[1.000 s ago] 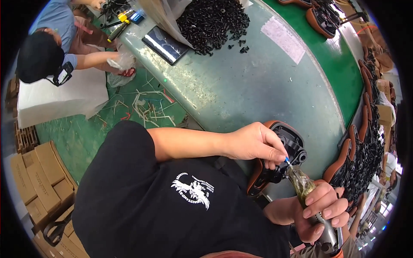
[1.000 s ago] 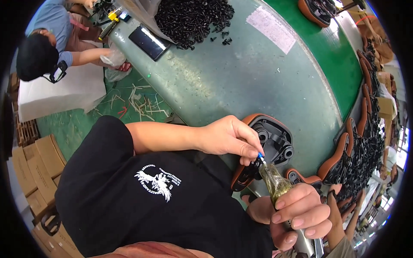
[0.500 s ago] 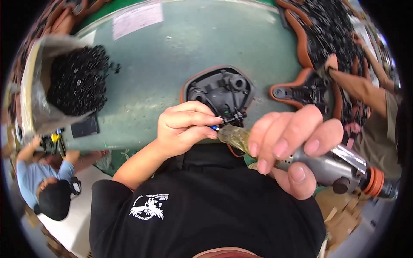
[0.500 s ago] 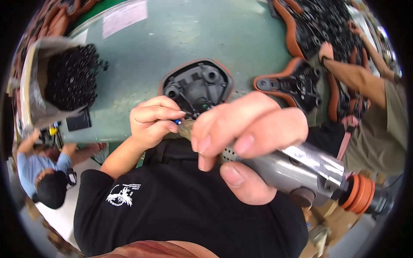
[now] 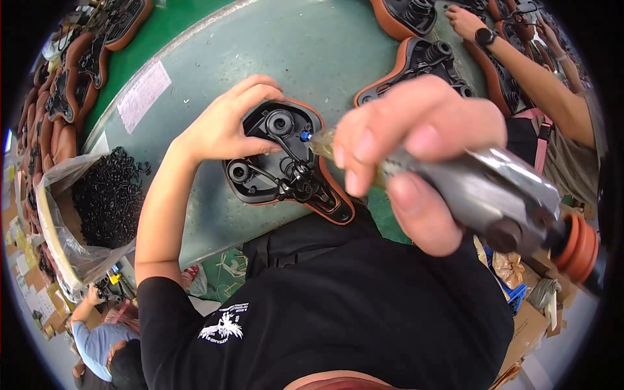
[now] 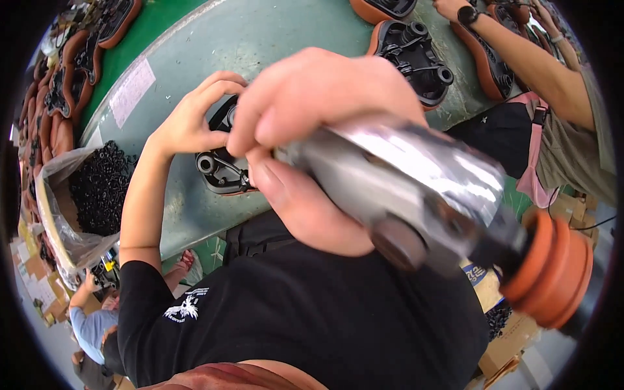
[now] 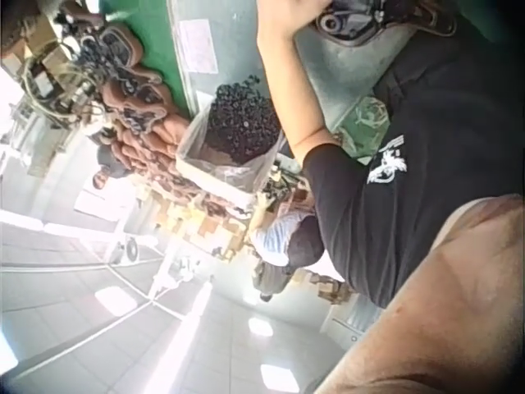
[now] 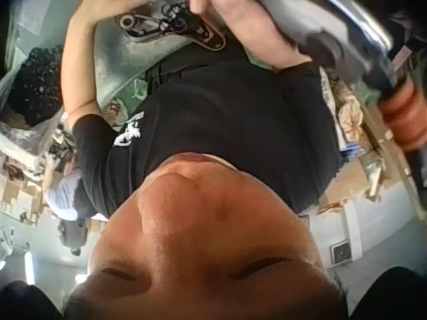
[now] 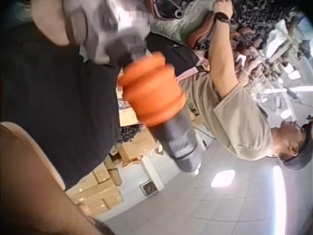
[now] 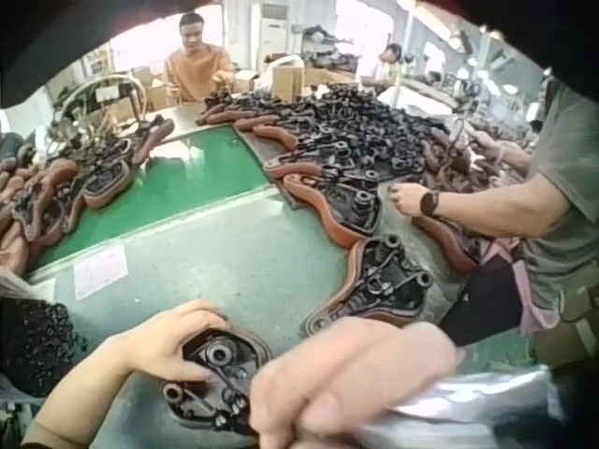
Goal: Assembling bicycle seats by attaching metal mounting brackets to the underside of saddles using a pneumatic screwdriver.
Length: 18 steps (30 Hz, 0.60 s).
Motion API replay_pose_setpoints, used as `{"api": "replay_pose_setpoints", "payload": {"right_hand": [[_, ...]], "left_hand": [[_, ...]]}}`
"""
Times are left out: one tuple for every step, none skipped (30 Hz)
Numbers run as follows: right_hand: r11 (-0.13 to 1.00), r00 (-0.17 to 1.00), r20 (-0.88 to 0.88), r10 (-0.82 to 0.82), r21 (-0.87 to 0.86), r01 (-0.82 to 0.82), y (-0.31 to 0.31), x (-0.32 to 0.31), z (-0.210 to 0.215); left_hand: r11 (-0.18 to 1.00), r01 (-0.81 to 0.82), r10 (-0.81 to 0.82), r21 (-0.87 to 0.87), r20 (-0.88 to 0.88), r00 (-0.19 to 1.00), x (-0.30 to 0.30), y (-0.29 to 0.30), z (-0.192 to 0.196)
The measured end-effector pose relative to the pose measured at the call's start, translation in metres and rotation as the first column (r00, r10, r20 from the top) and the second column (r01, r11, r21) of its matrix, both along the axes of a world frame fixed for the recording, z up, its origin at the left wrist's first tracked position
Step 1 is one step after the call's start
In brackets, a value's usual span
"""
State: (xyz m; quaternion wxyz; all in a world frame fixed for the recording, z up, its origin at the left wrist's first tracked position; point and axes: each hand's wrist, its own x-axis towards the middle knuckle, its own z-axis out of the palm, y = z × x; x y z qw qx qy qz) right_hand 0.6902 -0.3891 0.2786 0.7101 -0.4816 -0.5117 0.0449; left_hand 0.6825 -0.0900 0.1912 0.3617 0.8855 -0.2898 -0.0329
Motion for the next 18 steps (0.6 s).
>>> {"api": "replay_pose_setpoints", "payload": {"right_hand": [[0.999,0.999,0.019,-0.034,0.004,0.034,0.002,0.002,-0.004],[0.998,0.998,-0.007,-0.056,0.023,0.056,0.007,0.000,-0.005],[0.996,0.997,-0.036,-0.073,0.040,0.075,0.013,-0.001,-0.007],[0.997,0.997,-0.037,-0.072,0.037,0.074,0.018,-0.001,-0.011],[0.996,0.997,-0.025,-0.077,0.053,0.078,0.024,0.000,-0.015],[0.994,0.996,-0.011,-0.087,0.064,0.087,0.027,0.001,-0.016],[0.995,0.996,-0.012,-0.085,0.053,0.085,0.029,0.001,-0.016],[0.995,0.995,-0.006,-0.098,-0.002,0.098,0.032,0.002,-0.017],[0.994,0.995,0.005,-0.098,-0.054,0.098,0.036,0.003,-0.016],[0.992,0.994,-0.039,-0.099,-0.081,0.096,0.040,0.003,-0.017],[0.993,0.996,-0.036,-0.079,-0.091,0.076,0.044,0.005,-0.019],[0.991,0.997,-0.013,-0.072,-0.110,0.070,0.051,0.007,-0.023],[0.990,0.998,0.012,-0.058,-0.125,0.060,0.059,0.009,-0.024],[0.985,0.997,0.054,-0.057,-0.160,0.065,0.060,0.008,-0.020],[0.977,0.996,0.084,-0.038,-0.205,0.055,0.060,0.009,-0.016],[0.963,0.994,0.104,-0.043,-0.259,0.069,0.062,0.009,-0.015],[0.950,0.993,0.101,-0.057,-0.299,0.085,0.067,0.007,-0.022],[0.940,0.982,0.173,-0.072,-0.316,0.125,0.067,0.007,-0.027]], "left_hand": [[0.996,0.075,-0.078,-0.041,-0.082,0.994,0.006,-0.004,-0.004],[0.995,0.071,-0.076,-0.070,-0.078,0.994,0.008,-0.008,-0.007],[0.995,0.073,-0.079,-0.073,-0.078,0.994,0.007,-0.008,-0.017],[0.979,0.063,-0.087,-0.196,-0.117,0.989,0.004,-0.008,-0.027],[0.948,0.043,-0.096,-0.317,-0.155,0.983,0.001,-0.005,-0.035],[0.918,-0.075,-0.025,-0.390,-0.245,0.969,-0.006,-0.012,-0.033],[0.914,-0.078,-0.025,-0.399,-0.246,0.969,-0.009,-0.016,-0.032],[0.915,-0.129,0.033,-0.382,-0.246,0.969,-0.012,-0.019,-0.032],[0.912,-0.191,0.106,-0.363,-0.241,0.965,-0.014,-0.021,-0.031],[0.901,-0.204,0.112,-0.384,-0.248,0.962,-0.015,-0.022,-0.033],[0.892,-0.221,0.129,-0.394,-0.247,0.960,-0.013,-0.023,-0.035],[0.900,-0.221,0.139,-0.377,-0.231,0.963,-0.015,-0.020,-0.040],[0.907,-0.225,0.155,-0.357,-0.214,0.965,-0.018,-0.017,-0.043],[0.867,-0.199,0.122,-0.456,-0.193,0.974,-0.020,-0.015,-0.048],[0.850,-0.213,0.149,-0.482,-0.167,0.975,-0.022,-0.017,-0.052],[0.861,-0.203,0.166,-0.466,-0.119,0.979,-0.019,-0.018,-0.051],[0.860,-0.146,0.143,-0.490,-0.044,0.989,-0.017,-0.016,-0.064],[0.850,-0.137,0.175,-0.508,0.028,0.984,-0.017,-0.018,-0.068]]}}
